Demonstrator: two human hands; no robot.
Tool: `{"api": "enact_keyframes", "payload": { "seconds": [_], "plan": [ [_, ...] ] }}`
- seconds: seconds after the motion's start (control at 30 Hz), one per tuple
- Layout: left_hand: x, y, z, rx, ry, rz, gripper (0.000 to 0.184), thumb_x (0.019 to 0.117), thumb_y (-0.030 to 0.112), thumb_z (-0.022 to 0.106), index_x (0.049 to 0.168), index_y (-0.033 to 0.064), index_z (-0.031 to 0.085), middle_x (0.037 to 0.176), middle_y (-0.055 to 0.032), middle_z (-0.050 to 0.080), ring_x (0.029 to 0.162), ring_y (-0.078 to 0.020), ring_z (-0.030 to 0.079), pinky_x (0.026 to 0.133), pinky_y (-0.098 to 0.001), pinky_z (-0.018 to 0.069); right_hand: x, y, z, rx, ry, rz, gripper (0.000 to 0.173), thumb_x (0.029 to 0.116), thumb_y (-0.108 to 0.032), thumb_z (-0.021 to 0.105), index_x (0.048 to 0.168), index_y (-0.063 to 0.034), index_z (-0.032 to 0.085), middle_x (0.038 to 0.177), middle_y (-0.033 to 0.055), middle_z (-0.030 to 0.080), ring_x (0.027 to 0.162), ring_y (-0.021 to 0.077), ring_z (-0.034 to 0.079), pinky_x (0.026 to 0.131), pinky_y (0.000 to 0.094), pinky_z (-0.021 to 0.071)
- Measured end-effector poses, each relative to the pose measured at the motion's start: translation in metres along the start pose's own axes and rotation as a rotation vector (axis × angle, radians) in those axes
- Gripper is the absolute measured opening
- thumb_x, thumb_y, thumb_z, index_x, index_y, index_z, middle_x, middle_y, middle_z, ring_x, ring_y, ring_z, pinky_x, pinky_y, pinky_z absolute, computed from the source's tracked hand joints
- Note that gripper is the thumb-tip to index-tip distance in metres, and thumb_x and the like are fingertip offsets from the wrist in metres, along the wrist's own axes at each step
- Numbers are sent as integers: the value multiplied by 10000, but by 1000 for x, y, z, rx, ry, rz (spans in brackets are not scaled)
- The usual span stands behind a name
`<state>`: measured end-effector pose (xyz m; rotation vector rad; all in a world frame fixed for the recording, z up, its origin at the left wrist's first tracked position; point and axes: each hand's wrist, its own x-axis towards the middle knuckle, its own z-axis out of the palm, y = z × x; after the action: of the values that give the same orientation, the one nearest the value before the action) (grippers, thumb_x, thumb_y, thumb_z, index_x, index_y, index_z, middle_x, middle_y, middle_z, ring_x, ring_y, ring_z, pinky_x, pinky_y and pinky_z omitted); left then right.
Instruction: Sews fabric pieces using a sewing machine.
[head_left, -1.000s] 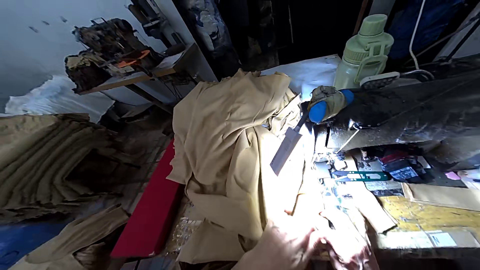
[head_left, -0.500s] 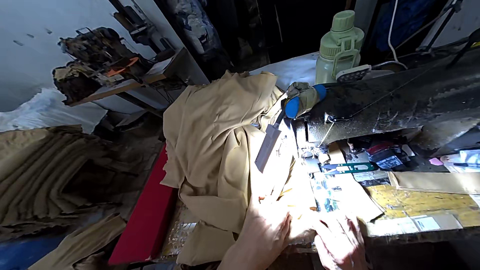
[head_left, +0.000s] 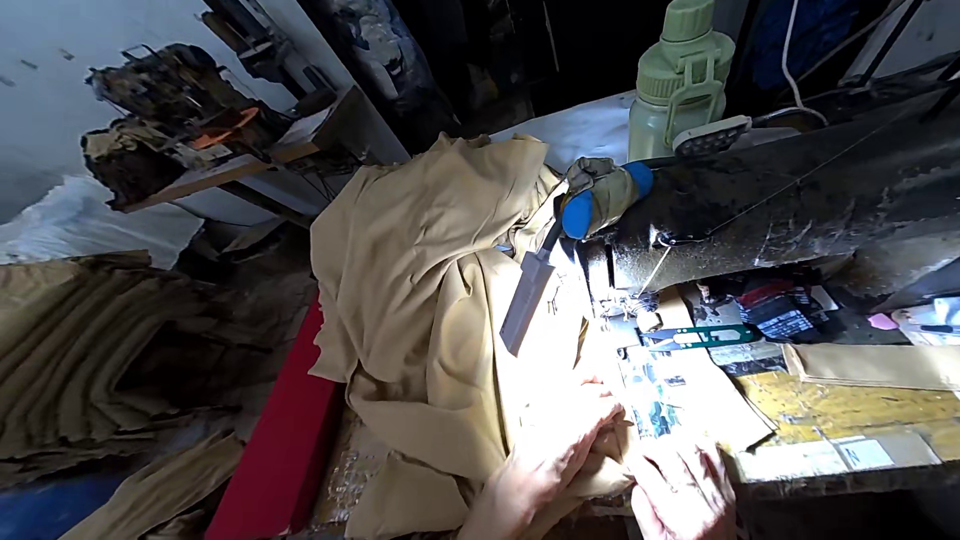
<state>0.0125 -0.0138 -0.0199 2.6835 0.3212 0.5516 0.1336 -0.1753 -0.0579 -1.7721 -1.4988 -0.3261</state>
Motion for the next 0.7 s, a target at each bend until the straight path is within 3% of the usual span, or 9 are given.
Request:
{"api": "enact_keyframes", "payload": {
  "seconds": [0.23, 0.6, 0.7],
  "plan": [
    [-3, -2, 8, 9, 100, 111, 214, 1009, 107, 559, 1071, 115, 764, 1077, -26, 748, 1084, -164, 678, 976, -322, 529, 1, -1, 0, -26, 0, -3, 225, 961, -238, 502, 894, -202, 713, 913, 37, 699, 974, 224, 618, 989, 380, 409],
    [-1, 15, 3, -15, 94, 35, 234, 1018, 168, 540, 1064, 110, 762, 1028, -41, 746, 1034, -167, 688, 944, -319, 532, 0, 1, 1, -12, 13, -6, 230, 968, -252, 484, 898, -207, 698, 930, 29, 698, 993, 213, 615, 1017, 375, 390],
    [-10, 31, -5, -65, -17, -44, 370, 1044, 269, 456, 1227, 86, 721, 1249, -93, 710, 1227, -215, 629, 1063, -379, 460, 0, 2, 0, -8, 11, -19, 232, 956, -234, 496, 873, -189, 708, 950, 48, 714, 986, 231, 623, 1005, 381, 403]
  ]
}}
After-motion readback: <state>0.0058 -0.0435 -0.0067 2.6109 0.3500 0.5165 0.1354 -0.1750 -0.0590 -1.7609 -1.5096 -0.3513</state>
